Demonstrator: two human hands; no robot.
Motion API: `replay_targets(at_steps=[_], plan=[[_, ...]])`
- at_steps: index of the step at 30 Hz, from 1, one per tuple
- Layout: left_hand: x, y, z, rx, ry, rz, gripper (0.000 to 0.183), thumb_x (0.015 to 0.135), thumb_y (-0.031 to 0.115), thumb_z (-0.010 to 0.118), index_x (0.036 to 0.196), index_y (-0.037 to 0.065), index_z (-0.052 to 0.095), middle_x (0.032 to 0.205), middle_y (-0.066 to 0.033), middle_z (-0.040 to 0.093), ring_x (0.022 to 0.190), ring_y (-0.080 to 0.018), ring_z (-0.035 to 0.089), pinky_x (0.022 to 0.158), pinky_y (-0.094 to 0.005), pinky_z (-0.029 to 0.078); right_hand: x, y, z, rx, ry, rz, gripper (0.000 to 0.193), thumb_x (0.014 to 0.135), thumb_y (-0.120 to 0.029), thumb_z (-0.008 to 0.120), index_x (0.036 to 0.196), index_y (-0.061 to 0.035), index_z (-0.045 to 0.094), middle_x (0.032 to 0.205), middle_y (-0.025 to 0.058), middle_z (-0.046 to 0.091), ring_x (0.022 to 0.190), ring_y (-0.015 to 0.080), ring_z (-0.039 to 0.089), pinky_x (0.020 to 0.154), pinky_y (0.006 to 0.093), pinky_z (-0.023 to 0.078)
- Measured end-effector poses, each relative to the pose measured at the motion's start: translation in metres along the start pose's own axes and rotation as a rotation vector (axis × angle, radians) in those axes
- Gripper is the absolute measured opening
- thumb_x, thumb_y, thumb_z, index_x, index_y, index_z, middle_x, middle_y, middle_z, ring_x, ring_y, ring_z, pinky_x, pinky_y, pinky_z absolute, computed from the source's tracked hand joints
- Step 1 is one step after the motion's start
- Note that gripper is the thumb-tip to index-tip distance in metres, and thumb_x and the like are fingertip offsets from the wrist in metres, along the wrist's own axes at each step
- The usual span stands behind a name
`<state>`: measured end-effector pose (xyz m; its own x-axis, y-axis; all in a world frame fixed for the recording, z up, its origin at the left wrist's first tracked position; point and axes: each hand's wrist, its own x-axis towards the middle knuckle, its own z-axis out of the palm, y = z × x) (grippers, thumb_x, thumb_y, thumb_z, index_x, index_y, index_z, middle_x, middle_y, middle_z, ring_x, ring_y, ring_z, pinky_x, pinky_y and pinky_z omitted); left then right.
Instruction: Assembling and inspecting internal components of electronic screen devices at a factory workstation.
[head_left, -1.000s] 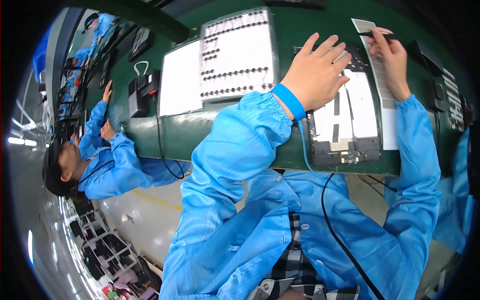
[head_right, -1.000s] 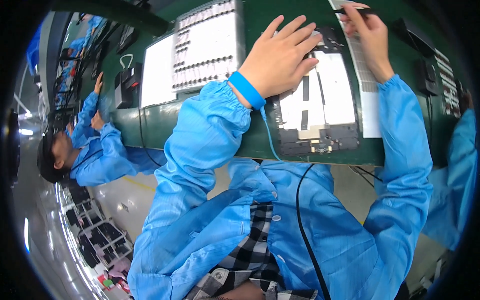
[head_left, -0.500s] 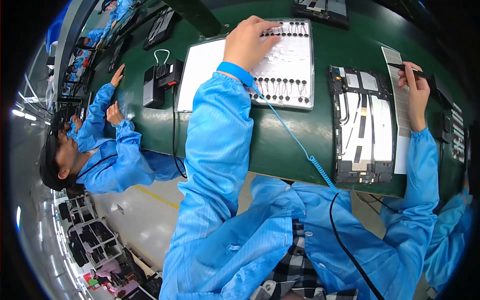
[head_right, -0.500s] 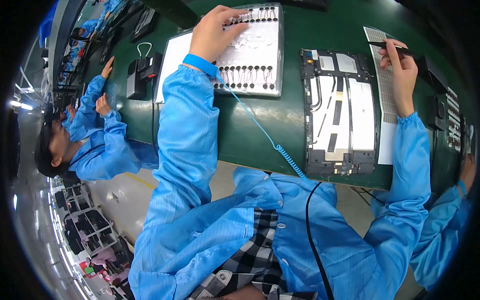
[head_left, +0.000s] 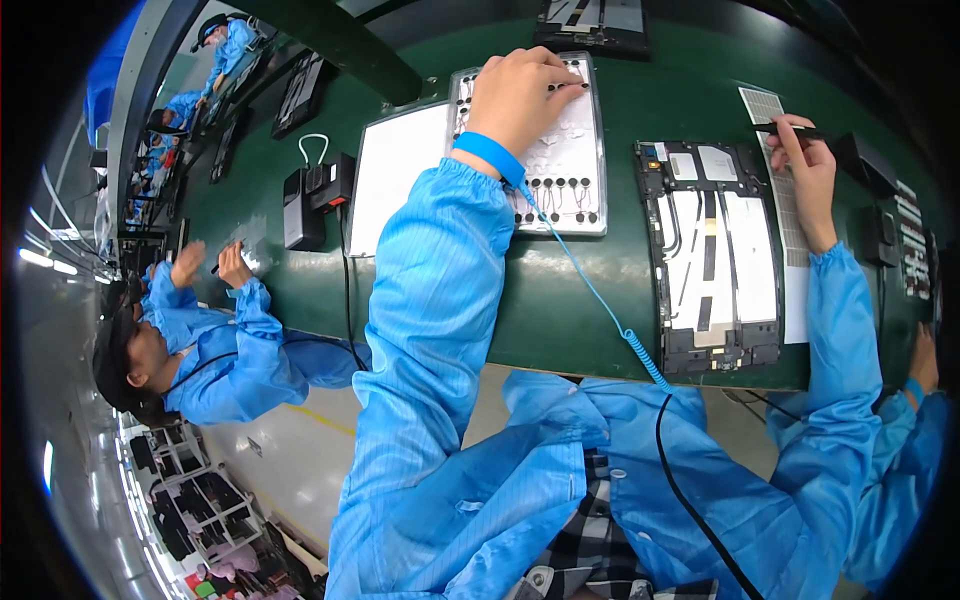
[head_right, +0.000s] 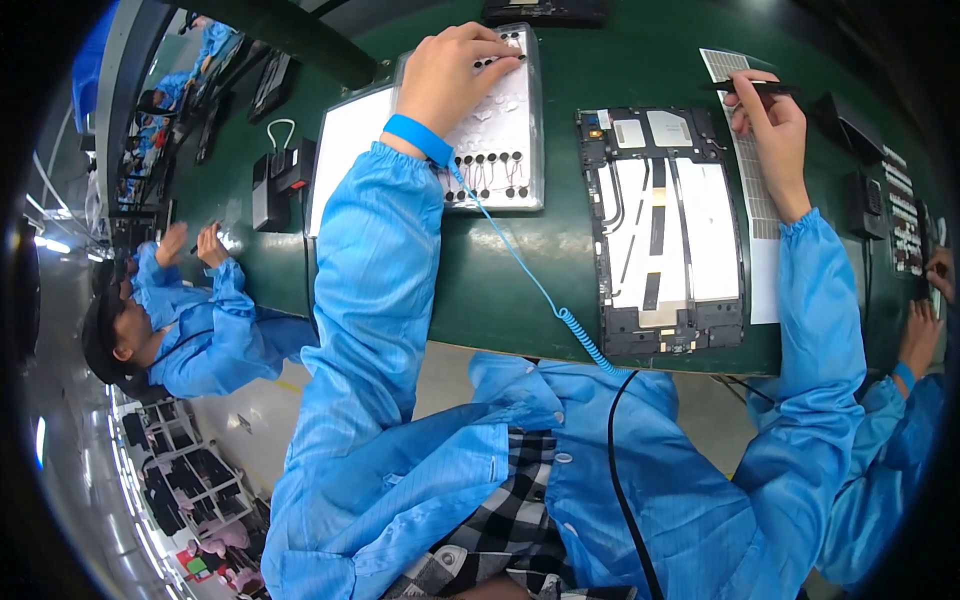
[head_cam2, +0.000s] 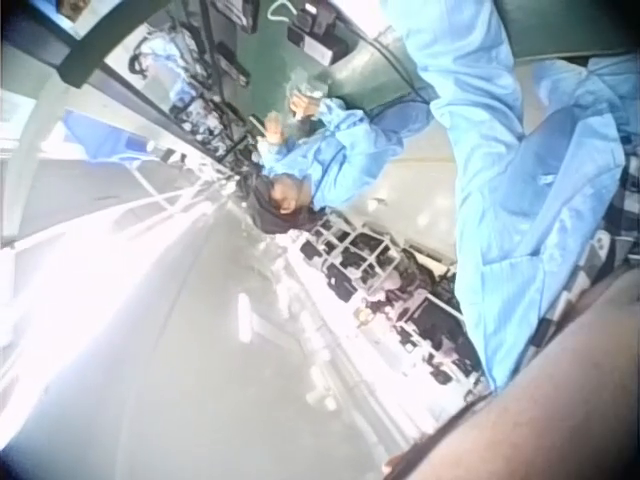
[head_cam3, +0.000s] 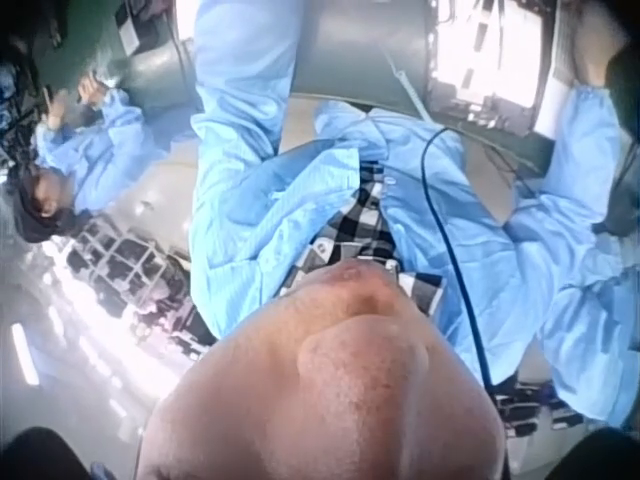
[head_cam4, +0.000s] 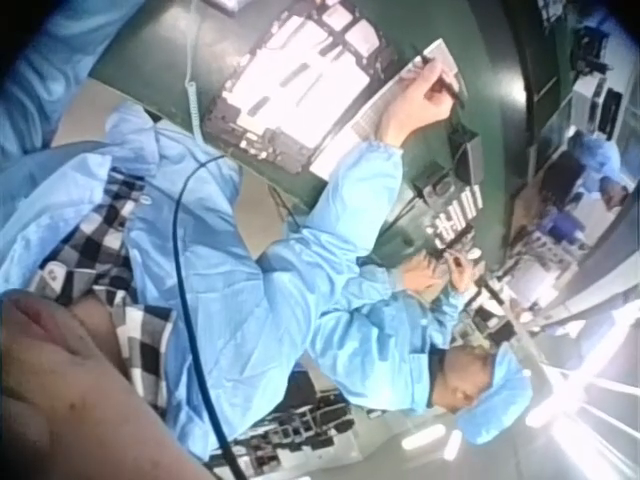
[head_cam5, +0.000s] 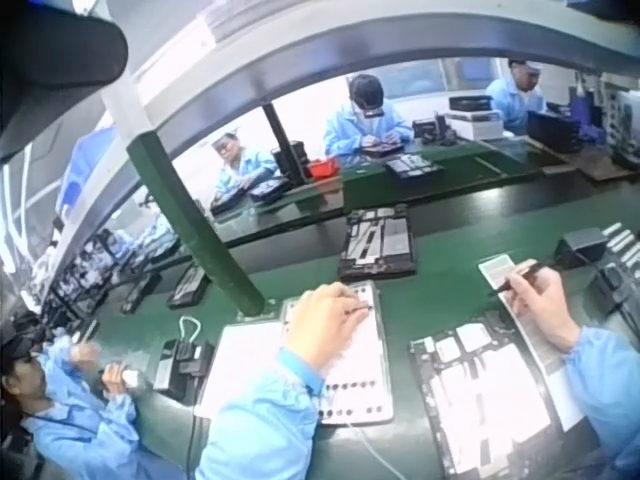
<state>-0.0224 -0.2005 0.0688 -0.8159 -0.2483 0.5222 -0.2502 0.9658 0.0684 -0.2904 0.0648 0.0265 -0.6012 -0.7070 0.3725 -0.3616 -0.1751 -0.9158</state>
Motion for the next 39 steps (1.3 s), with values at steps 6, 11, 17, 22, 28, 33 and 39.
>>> replay_targets(at_steps=[6,11,17,22,28,33,39], plan=[[0.004,0.007,0.0,-0.179,0.01,-0.12,0.014,0.084,0.026,0.074,0.09,0.014,0.079,0.098,-0.0011,0.07,0.087,-0.0257,0.066,0.077,-0.0379,0.053,-0.002,-0.002,0.001,-0.001,-0.019,0.014,0.021,0.099,-0.021,0.062,0.111,-0.0051,0.068,0.085,-0.0002,0.066,0.065,0.003,0.053,0.057,0.0182,0.038],[0.008,0.005,0.002,-0.003,0.054,0.019,0.012,0.083,0.024,0.075,0.086,0.012,0.077,0.094,-0.0021,0.068,0.087,-0.0261,0.065,0.078,-0.0375,0.052,-0.004,-0.004,0.004,0.002,-0.024,0.032,0.021,0.098,-0.022,0.063,0.111,-0.0058,0.068,0.085,-0.0002,0.066,0.065,0.0026,0.054,0.057,0.0177,0.039],[0.004,0.005,-0.002,-0.108,0.034,0.033,0.014,0.084,0.022,0.075,0.093,0.011,0.074,0.102,-0.0025,0.066,0.094,-0.0278,0.063,0.084,-0.0383,0.05,-0.005,-0.004,0.004,0.012,-0.046,0.034,0.022,0.098,-0.023,0.063,0.111,-0.0067,0.067,0.084,0.0,0.066,0.066,0.0027,0.054,0.057,0.0175,0.04],[0.009,-0.007,0.0,-0.278,-0.041,0.002,0.011,0.083,0.02,0.074,0.091,0.013,0.072,0.103,-0.0035,0.062,0.097,-0.0274,0.06,0.087,-0.0385,0.047,-0.006,-0.003,0.004,0.018,-0.05,0.059,0.023,0.097,-0.024,0.064,0.111,-0.0075,0.068,0.084,-0.0002,0.066,0.066,0.003,0.054,0.058,0.0175,0.04],[0.023,-0.025,0.002,-0.44,-0.25,-0.017,0.014,0.085,0.019,0.074,0.097,0.013,0.07,0.106,-0.0055,0.058,0.097,-0.0255,0.058,0.087,-0.0344,0.048,-0.007,-0.007,0.006,0.028,-0.047,0.062,0.023,0.097,-0.025,0.065,0.111,-0.0072,0.067,0.083,0.0001,0.065,0.065,0.0035,0.054,0.057,0.0178,0.04],[0.031,-0.024,-0.004,-0.44,-0.355,-0.027,0.014,0.084,0.019,0.075,0.095,0.012,0.068,0.104,-0.0053,0.056,0.098,-0.0246,0.056,0.087,-0.0329,0.048,-0.007,-0.009,0.008,0.016,-0.055,0.061,0.025,0.097,-0.026,0.064,0.111,-0.0066,0.067,0.082,0.0006,0.065,0.065,0.0038,0.053,0.056,0.0187,0.039],[0.033,-0.022,-0.006,-0.354,-0.191,0.146,0.014,0.083,0.018,0.075,0.092,0.01,0.068,0.105,-0.005,0.056,0.098,-0.0232,0.055,0.086,-0.0332,0.047,-0.006,-0.002,0.004,0.042,-0.062,0.059,0.025,0.096,-0.027,0.065,0.112,-0.0069,0.067,0.081,0.0014,0.065,0.064,0.0044,0.053,0.056,0.0192,0.039]])
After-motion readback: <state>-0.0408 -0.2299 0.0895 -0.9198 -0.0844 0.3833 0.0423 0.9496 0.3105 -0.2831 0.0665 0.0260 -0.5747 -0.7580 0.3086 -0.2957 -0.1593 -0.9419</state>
